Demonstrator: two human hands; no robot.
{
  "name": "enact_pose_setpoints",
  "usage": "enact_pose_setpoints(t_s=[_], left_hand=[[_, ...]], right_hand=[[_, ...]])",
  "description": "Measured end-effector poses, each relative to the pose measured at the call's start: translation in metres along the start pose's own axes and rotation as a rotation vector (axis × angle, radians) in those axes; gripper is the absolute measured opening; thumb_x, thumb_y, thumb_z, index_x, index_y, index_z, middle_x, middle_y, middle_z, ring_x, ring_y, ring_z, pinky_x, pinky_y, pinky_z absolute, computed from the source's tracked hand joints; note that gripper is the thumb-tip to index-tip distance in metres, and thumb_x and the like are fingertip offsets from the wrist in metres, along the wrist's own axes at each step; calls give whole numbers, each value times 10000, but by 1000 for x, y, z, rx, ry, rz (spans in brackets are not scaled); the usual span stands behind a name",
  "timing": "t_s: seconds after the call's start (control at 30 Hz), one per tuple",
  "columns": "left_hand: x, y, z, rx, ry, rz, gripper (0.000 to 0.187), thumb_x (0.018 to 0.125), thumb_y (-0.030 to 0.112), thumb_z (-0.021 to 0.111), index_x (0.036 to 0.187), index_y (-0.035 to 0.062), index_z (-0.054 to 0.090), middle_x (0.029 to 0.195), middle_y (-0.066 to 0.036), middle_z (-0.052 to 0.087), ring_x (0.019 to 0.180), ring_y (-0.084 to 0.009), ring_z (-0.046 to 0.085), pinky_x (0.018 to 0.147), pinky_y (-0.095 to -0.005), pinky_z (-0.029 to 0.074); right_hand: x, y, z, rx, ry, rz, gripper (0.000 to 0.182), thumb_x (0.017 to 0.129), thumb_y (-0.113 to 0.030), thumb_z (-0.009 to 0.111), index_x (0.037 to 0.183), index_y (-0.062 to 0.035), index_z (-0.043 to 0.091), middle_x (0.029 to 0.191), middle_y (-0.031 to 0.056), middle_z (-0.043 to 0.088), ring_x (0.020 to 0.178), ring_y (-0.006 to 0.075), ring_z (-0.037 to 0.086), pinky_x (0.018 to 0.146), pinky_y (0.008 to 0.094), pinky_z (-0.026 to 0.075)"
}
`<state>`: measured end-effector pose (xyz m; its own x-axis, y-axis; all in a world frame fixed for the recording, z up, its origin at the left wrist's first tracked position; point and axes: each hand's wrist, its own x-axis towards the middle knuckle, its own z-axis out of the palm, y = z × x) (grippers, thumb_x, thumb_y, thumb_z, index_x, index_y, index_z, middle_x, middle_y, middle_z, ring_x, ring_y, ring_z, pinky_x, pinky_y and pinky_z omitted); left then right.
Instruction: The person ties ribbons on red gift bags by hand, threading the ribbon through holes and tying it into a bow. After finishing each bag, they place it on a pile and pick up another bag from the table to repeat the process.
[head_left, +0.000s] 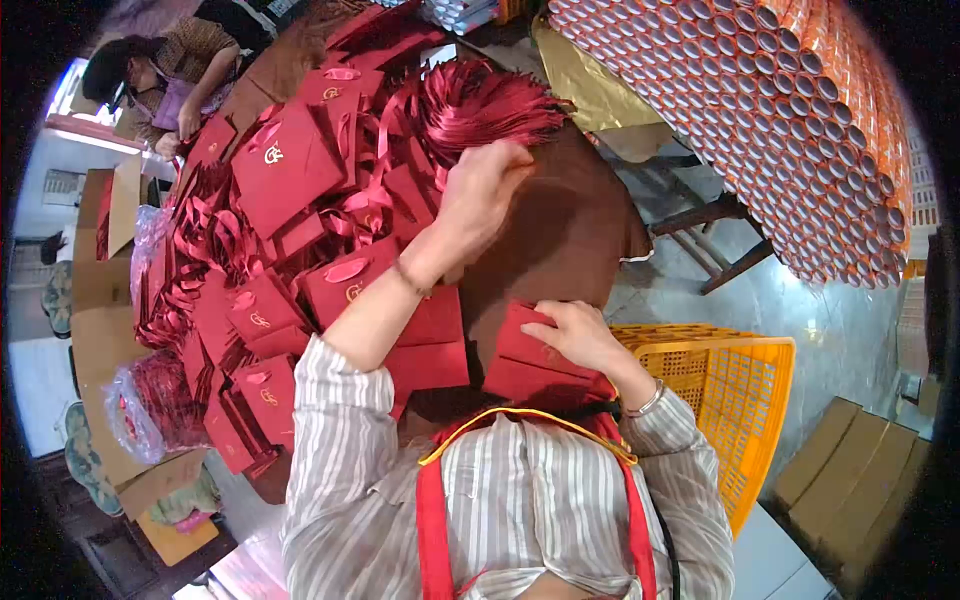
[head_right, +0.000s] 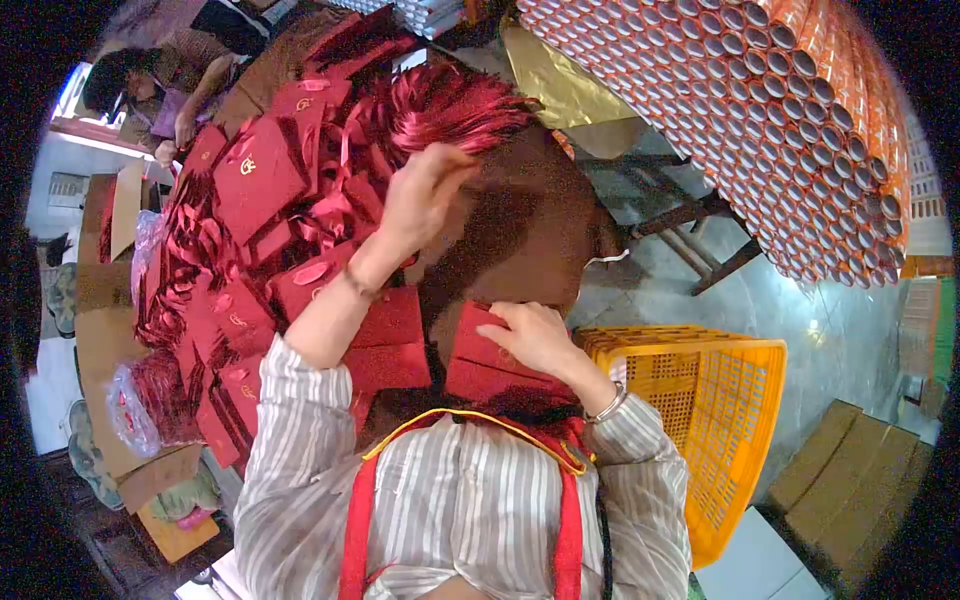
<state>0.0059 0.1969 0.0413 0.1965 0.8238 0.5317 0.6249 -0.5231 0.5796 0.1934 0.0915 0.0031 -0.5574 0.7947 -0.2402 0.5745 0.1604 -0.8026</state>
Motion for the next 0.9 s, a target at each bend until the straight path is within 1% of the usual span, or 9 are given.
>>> enact_pose_setpoints(t_s=[0.17, 0.2, 0.3, 0.37, 0.4, 0.5, 0.67, 0.77, 0.9], left_hand=[[-39, 57, -79, -675, -103, -425, 217, 820, -54, 552, 1035, -64, 580, 955, -133, 641, 884, -190, 620, 797, -284, 492], [-48, 61, -92, -628, -78, -446, 205, 807, -78, 521, 1001, -60, 585, 926, -139, 644, 854, -187, 621, 779, -294, 499], [-73, 69, -118, -957, 183, -423, 154, 812, -67, 490, 928, -56, 590, 816, -126, 637, 736, -186, 615, 688, -288, 504], [-85, 72, -130, -1016, 255, -384, 113, 859, 4, 463, 929, -31, 544, 680, -76, 534, 586, -166, 500, 540, -295, 430], [-89, 76, -140, -1114, 236, -361, 77, 878, 63, 481, 904, 2, 521, 666, -51, 487, 553, -149, 465, 509, -281, 400], [-102, 84, -171, -1321, 236, -289, 196, 899, 218, 540, 797, 105, 417, 668, -8, 398, 478, -106, 376, 436, -242, 314], [-120, 76, -197, -1567, 130, 46, 205, 864, 157, 570, 765, 127, 393, 692, -14, 423, 458, -91, 384, 398, -222, 280], [-126, 91, -162, -927, 335, -548, 65, 768, 72, 475, 794, 27, 513, 686, -65, 484, 530, -100, 456, 433, -211, 308], [-139, 76, -92, -732, -201, -900, 107, 821, 102, 636, 875, 9, 636, 697, -3, 588, 608, -58, 522, 544, -196, 411]], right_hand=[[0, 12, 6, 48, 12, -32, 332, 810, -333, 612, 861, -6, 592, 773, 218, 587, 710, 352, 582, 626, 386, 435], [2, 15, 4, 72, 0, -88, 332, 814, -317, 615, 827, 11, 567, 695, 188, 543, 642, 256, 550, 613, 352, 422], [5, 18, -2, 152, -99, -23, 328, 834, -295, 605, 819, 28, 554, 649, 98, 485, 670, 91, 442, 604, 305, 398], [6, 13, -8, 262, -225, 27, 366, 833, -337, 570, 868, 28, 575, 816, 213, 604, 760, 290, 599, 673, 378, 438], [8, 29, 3, 361, -216, 12, 270, 851, -251, 597, 857, 18, 577, 709, 25, 543, 699, 78, 459, 623, 282, 403], [9, 19, -2, 231, -266, 90, 243, 862, -232, 588, 879, 10, 587, 746, -9, 561, 730, 72, 483, 656, 263, 417], [9, 19, 11, 409, -227, 69, 221, 906, -219, 548, 870, -6, 593, 746, -66, 528, 723, 18, 449, 622, 193, 386], [11, 5, 6, 339, -269, 50, 208, 904, -207, 548, 889, -4, 593, 743, -68, 519, 708, 21, 446, 613, 196, 386], [14, 5, 8, 388, -280, -19, 210, 900, -204, 550, 899, 3, 589, 727, -58, 513, 698, 26, 443, 606, 207, 386]])
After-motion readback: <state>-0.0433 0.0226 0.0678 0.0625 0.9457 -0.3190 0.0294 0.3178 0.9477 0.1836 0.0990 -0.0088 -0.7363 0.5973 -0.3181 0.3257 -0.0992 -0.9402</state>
